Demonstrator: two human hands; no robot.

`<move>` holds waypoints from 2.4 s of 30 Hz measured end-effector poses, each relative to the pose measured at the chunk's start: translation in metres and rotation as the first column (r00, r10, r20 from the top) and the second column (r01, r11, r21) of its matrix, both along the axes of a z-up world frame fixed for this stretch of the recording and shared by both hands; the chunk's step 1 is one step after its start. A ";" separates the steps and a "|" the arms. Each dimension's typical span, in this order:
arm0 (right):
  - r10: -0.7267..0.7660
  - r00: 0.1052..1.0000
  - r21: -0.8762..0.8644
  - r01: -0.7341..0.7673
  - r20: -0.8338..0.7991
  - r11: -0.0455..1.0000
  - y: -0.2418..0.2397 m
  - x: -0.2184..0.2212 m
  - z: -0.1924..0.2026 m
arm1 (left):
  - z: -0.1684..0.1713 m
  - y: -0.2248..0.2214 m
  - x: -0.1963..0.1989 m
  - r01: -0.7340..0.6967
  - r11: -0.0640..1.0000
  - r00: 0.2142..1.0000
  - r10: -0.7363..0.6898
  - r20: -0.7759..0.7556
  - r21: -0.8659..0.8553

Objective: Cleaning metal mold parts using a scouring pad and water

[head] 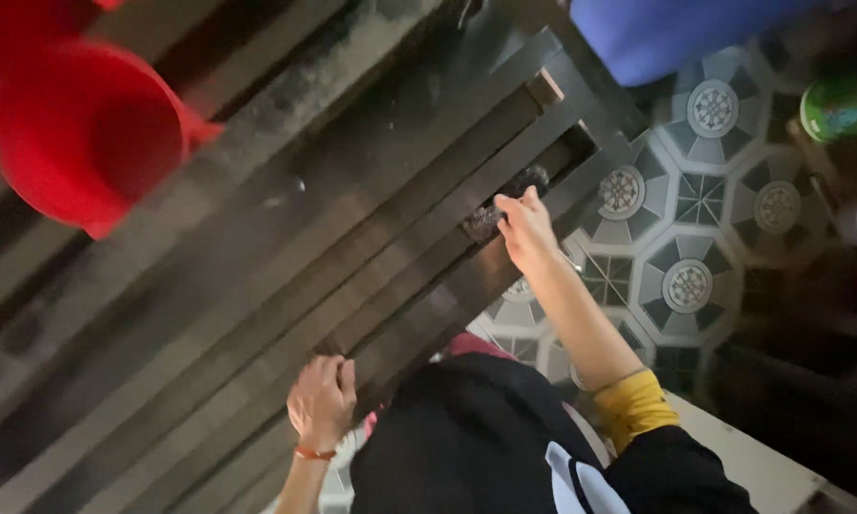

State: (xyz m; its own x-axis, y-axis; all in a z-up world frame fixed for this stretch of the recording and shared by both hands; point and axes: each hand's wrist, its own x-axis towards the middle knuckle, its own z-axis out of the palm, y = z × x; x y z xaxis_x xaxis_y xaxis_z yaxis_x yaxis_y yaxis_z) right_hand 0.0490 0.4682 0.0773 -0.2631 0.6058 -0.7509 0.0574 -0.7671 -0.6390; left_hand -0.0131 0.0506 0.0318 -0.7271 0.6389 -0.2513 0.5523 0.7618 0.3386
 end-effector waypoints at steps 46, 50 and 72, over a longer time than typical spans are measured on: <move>0.393 0.122 -0.113 -0.845 0.911 0.523 0.119 -0.041 -0.028 | -0.010 0.008 -0.007 -0.124 0.992 0.992 0.124 -0.007 -0.004; 0.216 0.315 0.102 -0.748 0.924 0.656 0.097 -0.033 -0.012 | -0.017 0.001 0.000 -0.145 0.987 0.988 0.148 -0.051 0.068; 0.217 0.820 0.232 -0.385 0.529 0.893 0.071 -0.026 -0.027 | -0.006 0.005 -0.006 -0.081 0.996 0.997 0.081 -0.001 0.031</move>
State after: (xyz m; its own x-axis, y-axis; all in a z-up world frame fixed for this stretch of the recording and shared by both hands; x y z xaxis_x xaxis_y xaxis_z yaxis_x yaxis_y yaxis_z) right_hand 0.0228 0.5392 0.0506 -0.1322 0.7799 -0.6117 0.6126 -0.4209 -0.6690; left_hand -0.0187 0.0561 0.0260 -0.7772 0.5854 -0.2310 0.4900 0.7932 0.3616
